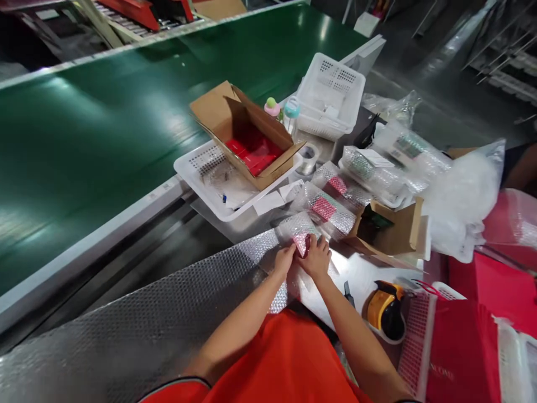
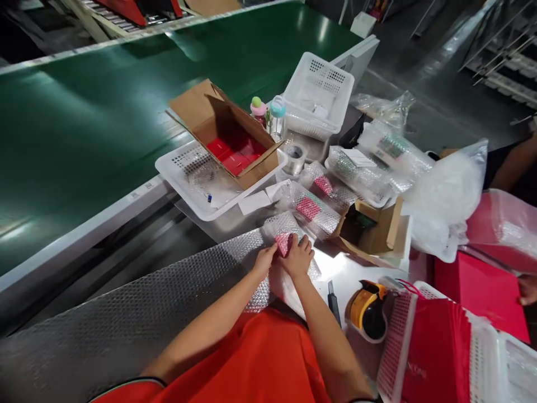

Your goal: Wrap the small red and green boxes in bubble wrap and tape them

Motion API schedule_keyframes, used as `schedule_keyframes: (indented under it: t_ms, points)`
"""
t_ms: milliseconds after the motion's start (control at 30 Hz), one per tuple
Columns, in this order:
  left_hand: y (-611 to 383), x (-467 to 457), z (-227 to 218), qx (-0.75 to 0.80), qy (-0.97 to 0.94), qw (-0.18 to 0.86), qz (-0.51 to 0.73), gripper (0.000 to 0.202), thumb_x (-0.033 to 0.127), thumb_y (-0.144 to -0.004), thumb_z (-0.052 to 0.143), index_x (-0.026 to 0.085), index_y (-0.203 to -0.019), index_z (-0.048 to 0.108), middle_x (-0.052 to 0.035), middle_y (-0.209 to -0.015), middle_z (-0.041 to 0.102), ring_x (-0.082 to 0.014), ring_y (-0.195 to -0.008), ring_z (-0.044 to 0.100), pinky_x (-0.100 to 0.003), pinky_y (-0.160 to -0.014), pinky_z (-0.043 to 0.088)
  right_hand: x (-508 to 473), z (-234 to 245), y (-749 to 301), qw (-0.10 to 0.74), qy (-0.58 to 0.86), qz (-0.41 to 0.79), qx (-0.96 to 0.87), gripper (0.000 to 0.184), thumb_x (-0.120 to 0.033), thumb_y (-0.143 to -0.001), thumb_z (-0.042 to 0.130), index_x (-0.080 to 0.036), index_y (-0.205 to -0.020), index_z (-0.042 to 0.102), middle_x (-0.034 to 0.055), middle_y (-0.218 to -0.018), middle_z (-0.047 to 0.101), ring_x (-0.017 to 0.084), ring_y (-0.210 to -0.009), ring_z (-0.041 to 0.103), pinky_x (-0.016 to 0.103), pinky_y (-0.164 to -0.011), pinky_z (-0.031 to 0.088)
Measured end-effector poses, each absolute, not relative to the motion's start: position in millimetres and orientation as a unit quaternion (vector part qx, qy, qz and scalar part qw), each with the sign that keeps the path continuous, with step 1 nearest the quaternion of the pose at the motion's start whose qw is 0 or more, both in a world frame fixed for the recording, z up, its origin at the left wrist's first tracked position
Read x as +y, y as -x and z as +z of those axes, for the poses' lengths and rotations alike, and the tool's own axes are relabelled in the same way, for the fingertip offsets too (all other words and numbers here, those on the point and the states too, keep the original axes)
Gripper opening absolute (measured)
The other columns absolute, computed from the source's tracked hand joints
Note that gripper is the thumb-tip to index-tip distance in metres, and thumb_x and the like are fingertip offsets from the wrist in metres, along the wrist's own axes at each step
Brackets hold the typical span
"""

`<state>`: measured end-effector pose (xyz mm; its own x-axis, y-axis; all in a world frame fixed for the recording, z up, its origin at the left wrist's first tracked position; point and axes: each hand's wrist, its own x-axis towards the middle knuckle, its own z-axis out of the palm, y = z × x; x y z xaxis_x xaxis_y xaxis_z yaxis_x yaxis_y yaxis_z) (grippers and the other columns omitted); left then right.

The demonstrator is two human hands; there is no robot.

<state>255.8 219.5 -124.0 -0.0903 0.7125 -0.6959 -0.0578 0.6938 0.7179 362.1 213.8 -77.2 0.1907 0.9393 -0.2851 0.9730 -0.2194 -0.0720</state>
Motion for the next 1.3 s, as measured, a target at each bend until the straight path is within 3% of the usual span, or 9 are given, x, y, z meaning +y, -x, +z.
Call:
schedule_keyframes:
  t_ms: [100,200,400,567,733,867,967,1167,1300]
  points:
    - [-255.2,217.0,-123.4,0.698,-0.341,0.564,0.280,0.033,0.036,-0.090,0.057,0.009,-0.096,0.076,-0.0234,-0.125,0.068,-0.0351,-0.134,0.053,-0.047,-0.116,0.037,216.5,-80.4,-367.9,0.074,-0.762,-0.126,0.631,0.081,-0.050,-0.082,0.073,-0.016,-0.150,0.043,0.0275,-0.157,0.036,0.041,-0.137,0.042,0.052,-0.106,0.036]
    - [-233.2,194.6,-129.4,0.704,-0.524,0.448,0.169,0.053,0.030,-0.089,0.059,0.008,-0.137,0.061,-0.0220,-0.160,0.041,-0.0376,-0.153,0.028,-0.055,-0.125,0.021,212.0,-83.0,-360.8,0.074,-0.758,-0.120,0.636,0.083,-0.045,-0.081,0.075,-0.014,-0.151,0.043,0.0300,-0.161,0.030,0.046,-0.143,0.035,0.059,-0.111,0.029]
    - [-208.3,163.1,-148.1,0.621,-0.745,0.232,-0.081,0.092,0.032,-0.082,0.071,0.015,-0.162,0.027,-0.0155,-0.172,0.014,-0.0384,-0.158,0.013,-0.063,-0.124,0.020,188.7,-91.6,-360.9,0.070,-0.743,-0.109,0.656,0.098,-0.037,-0.076,0.079,-0.024,-0.161,0.030,0.0240,-0.170,0.014,0.051,-0.154,0.013,0.071,-0.116,0.017]
    - [-213.7,165.6,-144.8,0.617,-0.749,0.220,-0.101,0.089,0.040,-0.086,0.068,0.013,-0.161,0.028,-0.0173,-0.171,0.015,-0.0407,-0.157,0.014,-0.067,-0.122,0.023,113.6,-119.1,-396.1,0.004,-0.708,-0.011,0.706,0.076,-0.020,-0.090,0.057,-0.029,-0.161,0.030,0.0186,-0.168,0.025,0.042,-0.155,0.019,0.070,-0.117,0.017]
    - [-198.4,167.2,-139.0,0.605,-0.772,0.184,-0.066,0.069,0.036,-0.091,0.061,0.010,-0.153,0.045,-0.0240,-0.165,0.030,-0.0408,-0.152,0.030,-0.062,-0.121,0.027,25.1,-137.1,-459.6,-0.045,-0.750,0.006,0.660,0.057,-0.029,-0.091,0.055,-0.017,-0.146,0.047,0.0208,-0.158,0.037,0.037,-0.147,0.032,0.057,-0.115,0.034]
    - [-180.4,179.3,-137.7,0.604,-0.782,0.148,-0.053,0.063,0.029,-0.091,0.059,0.007,-0.149,0.048,-0.0251,-0.162,0.035,-0.0399,-0.149,0.034,-0.059,-0.121,0.028,0.9,-145.4,-494.6,0.004,-0.872,0.003,0.490,0.047,-0.033,-0.093,0.050,-0.007,-0.132,0.055,0.0249,-0.126,0.059,0.035,-0.117,0.057,0.048,-0.096,0.048]
    - [-170.5,192.6,-135.6,0.596,-0.781,0.169,-0.082,0.063,0.029,-0.089,0.063,0.011,-0.148,0.050,-0.0221,-0.160,0.041,-0.0382,-0.144,0.041,-0.056,-0.116,0.037,2.6,-147.4,-509.2,0.034,-0.890,-0.077,0.449,0.037,-0.029,-0.094,0.045,-0.007,-0.118,0.062,0.0220,-0.105,0.064,0.034,-0.101,0.063,0.045,-0.086,0.050]
    - [-154.4,210.1,-136.2,0.591,-0.779,0.190,-0.089,0.069,0.026,-0.085,0.067,0.015,-0.149,0.047,-0.0166,-0.162,0.040,-0.0324,-0.144,0.043,-0.045,-0.115,0.039,16.8,-108.7,-477.8,-0.188,-0.837,-0.150,0.491,0.050,-0.037,-0.103,0.022,-0.011,-0.132,0.053,0.0173,-0.110,0.062,0.028,-0.102,0.065,0.041,-0.087,0.053]
    - [-146.0,211.5,-141.4,0.602,-0.771,0.196,-0.073,0.074,0.029,-0.083,0.070,0.011,-0.151,0.045,-0.0168,-0.163,0.039,-0.0340,-0.147,0.039,-0.045,-0.118,0.037,79.1,-84.2,-381.7,-0.116,-0.730,-0.272,0.616,0.050,-0.025,-0.103,0.022,-0.017,-0.145,0.048,0.0155,-0.125,0.063,0.025,-0.106,0.066,0.037,-0.091,0.054]
